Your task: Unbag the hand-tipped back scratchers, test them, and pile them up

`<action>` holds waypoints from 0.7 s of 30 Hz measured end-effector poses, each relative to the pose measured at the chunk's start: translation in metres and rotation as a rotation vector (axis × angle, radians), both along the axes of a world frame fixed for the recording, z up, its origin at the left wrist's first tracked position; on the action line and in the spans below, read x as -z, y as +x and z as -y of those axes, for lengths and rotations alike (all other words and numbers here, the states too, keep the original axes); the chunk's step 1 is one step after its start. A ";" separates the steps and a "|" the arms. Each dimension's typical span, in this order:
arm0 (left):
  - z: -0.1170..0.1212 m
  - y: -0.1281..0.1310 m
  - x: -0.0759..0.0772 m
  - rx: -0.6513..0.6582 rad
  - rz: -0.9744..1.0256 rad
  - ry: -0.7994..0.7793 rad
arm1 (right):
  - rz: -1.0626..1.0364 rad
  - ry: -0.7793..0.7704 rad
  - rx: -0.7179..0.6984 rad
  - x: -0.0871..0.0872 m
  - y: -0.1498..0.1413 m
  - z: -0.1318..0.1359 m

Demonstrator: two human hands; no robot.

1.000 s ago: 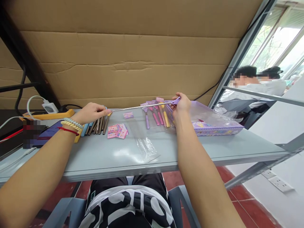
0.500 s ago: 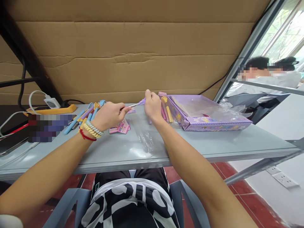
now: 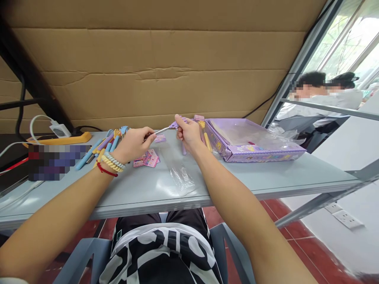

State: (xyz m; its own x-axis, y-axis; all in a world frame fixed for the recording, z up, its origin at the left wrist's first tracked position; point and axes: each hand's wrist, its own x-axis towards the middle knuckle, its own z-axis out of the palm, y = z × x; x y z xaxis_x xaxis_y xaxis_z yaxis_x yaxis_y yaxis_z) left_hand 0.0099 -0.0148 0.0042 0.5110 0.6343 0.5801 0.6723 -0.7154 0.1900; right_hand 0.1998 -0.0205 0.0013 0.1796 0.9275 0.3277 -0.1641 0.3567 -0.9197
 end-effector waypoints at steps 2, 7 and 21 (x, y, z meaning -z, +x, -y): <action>0.005 0.008 0.003 0.010 0.082 0.020 | -0.043 0.049 -0.112 0.000 -0.005 0.005; 0.014 0.019 0.007 0.047 0.153 0.001 | 0.120 0.072 -0.298 0.005 -0.020 0.008; 0.010 0.014 0.018 0.417 -0.411 -0.197 | 1.185 -0.365 0.121 -0.003 0.011 0.013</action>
